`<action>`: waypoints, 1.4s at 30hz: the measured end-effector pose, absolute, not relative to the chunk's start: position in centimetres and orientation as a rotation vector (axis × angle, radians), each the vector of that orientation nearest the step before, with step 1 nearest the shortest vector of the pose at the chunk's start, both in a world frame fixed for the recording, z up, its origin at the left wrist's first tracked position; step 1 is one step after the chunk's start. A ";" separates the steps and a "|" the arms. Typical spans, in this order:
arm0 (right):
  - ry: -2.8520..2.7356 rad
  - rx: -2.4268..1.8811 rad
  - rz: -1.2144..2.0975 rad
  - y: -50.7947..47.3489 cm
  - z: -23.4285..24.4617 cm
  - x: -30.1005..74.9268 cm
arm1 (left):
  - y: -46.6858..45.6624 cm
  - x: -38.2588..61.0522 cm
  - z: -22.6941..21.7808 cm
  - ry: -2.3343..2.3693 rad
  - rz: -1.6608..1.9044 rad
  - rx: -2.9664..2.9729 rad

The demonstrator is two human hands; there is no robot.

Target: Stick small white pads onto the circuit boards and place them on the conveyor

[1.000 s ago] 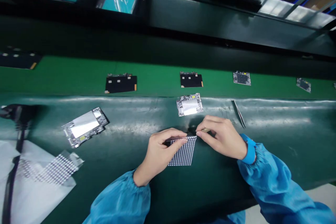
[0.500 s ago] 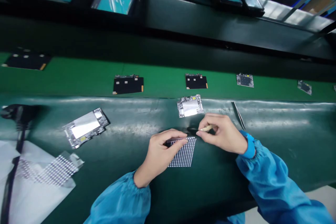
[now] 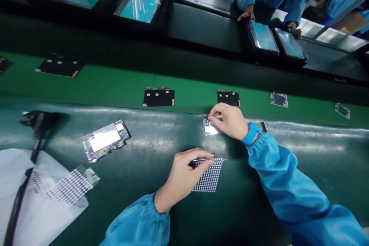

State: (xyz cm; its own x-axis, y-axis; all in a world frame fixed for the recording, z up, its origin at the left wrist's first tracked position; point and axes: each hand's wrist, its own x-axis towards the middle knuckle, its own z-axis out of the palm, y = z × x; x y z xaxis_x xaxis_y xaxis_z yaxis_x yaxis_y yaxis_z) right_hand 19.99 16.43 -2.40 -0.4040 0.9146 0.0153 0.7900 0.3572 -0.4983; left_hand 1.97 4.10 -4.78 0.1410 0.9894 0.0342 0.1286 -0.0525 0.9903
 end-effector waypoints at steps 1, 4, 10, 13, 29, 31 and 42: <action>-2.342 -1.517 0.587 16.8 -2.6 19.9 | 4.1 2.0 -4.7 1.178 1.065 1.394; -2.359 -1.527 0.545 17.4 -2.9 20.0 | 4.1 2.0 -4.7 1.176 1.058 1.382; -2.396 -1.537 0.513 17.7 -3.0 20.2 | 4.2 2.0 -4.9 1.159 1.051 1.379; -2.404 -1.558 0.504 17.6 -3.0 20.0 | 4.0 1.9 -5.0 1.163 1.047 1.378; -2.478 -1.661 0.411 17.5 -2.4 19.4 | 4.0 1.9 -5.3 1.180 1.067 1.380; -2.479 -1.653 0.422 17.5 -2.4 19.4 | 4.0 1.9 -5.3 1.183 1.072 1.381; -2.576 -1.707 0.297 17.4 -1.8 18.9 | 3.9 1.9 -5.5 1.170 1.080 1.370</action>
